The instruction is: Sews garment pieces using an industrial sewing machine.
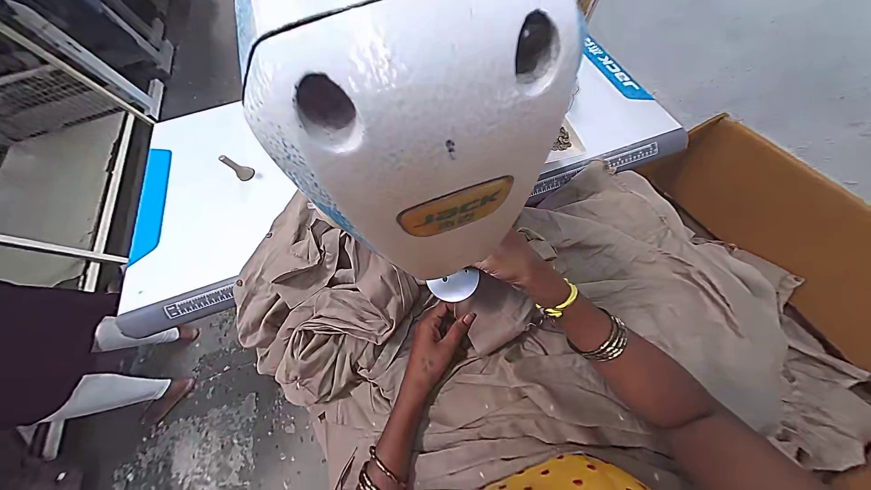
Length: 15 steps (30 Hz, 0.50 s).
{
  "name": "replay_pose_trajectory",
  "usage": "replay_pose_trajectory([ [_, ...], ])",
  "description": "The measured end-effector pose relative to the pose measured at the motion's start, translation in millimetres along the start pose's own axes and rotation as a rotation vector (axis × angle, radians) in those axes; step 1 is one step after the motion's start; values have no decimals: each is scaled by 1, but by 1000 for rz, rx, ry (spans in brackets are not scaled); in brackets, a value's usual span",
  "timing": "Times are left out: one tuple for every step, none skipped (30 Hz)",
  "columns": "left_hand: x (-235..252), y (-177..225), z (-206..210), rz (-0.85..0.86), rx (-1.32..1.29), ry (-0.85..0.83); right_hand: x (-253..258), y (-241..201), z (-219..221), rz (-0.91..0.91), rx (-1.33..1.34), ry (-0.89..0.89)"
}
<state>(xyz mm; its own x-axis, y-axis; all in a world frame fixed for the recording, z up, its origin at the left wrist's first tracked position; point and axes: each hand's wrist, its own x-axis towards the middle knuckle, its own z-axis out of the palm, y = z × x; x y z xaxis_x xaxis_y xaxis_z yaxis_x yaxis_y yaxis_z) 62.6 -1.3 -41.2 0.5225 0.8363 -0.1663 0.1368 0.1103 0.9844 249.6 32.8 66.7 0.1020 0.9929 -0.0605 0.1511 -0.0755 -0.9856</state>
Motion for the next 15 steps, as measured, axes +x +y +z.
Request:
replay_pose_trajectory([
  [2, 2, 1, 8, -3, 1, 1, 1, 2, 6, 1, 19],
  [3, 4, 2, 25, -6, 3, 1, 2, 4, 8, -16, 41],
  [3, 5, 4, 41, -9, 7, 1, 3, 5, 9, -33, 51],
  [2, 6, 6, 58, -6, 11, 1, 5, 5, 11, -37, 36],
  [1, 9, 6, 72, 4, 19, 1, 8, 1, 0, -29, -2],
  [-2, 12, 5, 92, 20, 31, 2, 12, -5, -21, -22, -72],
  [-5, 15, 4, 117, 42, 54, 1, 15, -15, -28, -35, -171],
  [-10, 20, 2, 145, 77, 82, -2, 15, -27, -15, -83, -289],
  [-16, 25, 1, 181, 119, 112, -7, 14, -37, 10, -173, -399],
  [-21, 30, -2, 230, 154, 130, -12, 13, -46, 16, -286, -498],
  [-25, 35, -4, 279, 170, 138, -20, 12, -51, -15, -371, -561],
  [-28, 42, -8, 314, 166, 140, -27, 11, -53, -74, -398, -566],
  [-28, 51, -12, 326, 132, 145, -32, 10, -53, -127, -371, -519],
  [-25, 60, -15, 306, 75, 149, -35, 7, -51, -149, -332, -438],
  [-19, 69, -18, 263, 18, 156, -34, 5, -49, -151, -313, -345],
])
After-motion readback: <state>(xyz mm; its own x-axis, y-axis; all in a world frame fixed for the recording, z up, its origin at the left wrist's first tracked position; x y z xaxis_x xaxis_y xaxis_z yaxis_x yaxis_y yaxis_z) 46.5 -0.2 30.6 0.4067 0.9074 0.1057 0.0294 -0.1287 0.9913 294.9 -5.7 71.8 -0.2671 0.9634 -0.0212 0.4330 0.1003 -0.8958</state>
